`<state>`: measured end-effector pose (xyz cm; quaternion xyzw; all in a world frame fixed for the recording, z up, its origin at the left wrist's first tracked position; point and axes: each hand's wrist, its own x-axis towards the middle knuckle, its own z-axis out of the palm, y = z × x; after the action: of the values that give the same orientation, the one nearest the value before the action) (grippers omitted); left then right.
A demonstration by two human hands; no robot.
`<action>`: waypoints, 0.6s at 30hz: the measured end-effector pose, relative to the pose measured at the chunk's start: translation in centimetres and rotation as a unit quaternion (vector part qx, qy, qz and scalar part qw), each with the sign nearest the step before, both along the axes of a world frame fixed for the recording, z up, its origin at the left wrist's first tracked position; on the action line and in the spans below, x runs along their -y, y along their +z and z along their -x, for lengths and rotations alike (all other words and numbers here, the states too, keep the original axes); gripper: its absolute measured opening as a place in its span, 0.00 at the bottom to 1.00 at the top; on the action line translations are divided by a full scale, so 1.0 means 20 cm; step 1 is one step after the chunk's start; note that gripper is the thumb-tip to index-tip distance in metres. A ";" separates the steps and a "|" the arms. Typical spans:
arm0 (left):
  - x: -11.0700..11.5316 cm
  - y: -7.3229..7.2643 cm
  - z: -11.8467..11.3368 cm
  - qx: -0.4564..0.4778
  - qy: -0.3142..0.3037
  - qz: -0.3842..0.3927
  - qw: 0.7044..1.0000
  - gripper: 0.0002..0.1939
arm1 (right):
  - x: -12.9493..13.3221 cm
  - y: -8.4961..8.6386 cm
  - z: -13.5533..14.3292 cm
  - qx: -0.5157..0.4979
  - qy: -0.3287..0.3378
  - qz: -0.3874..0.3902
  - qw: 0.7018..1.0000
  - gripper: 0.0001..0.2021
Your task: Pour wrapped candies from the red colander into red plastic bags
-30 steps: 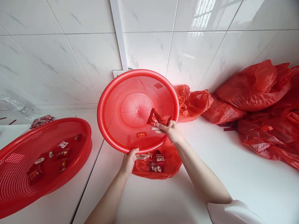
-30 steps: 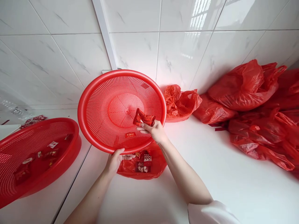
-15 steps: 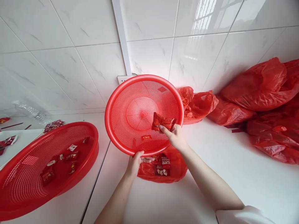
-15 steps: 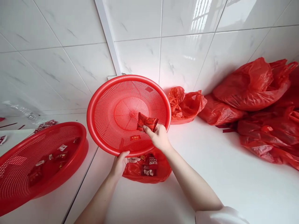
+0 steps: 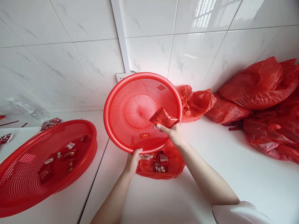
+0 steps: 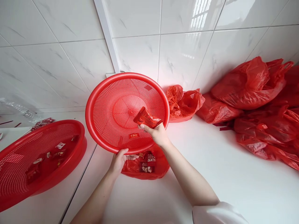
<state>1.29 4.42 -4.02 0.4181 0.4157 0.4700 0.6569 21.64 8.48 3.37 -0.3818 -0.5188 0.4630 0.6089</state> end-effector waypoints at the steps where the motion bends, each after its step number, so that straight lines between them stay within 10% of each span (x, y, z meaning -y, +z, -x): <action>1: 0.00 0.01 0.00 -0.002 -0.002 0.000 1.000 0.19 | 0.01 0.01 0.00 0.002 -0.002 -0.006 1.000 0.15; 18: 0.00 0.01 -0.01 0.014 0.002 0.015 1.000 0.22 | 0.04 0.03 -0.01 -0.102 0.119 0.101 0.982 0.15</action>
<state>1.48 4.49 -3.82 0.4011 0.4143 0.4711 0.6675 21.91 7.70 4.06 -0.3277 -0.4458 0.6190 0.5574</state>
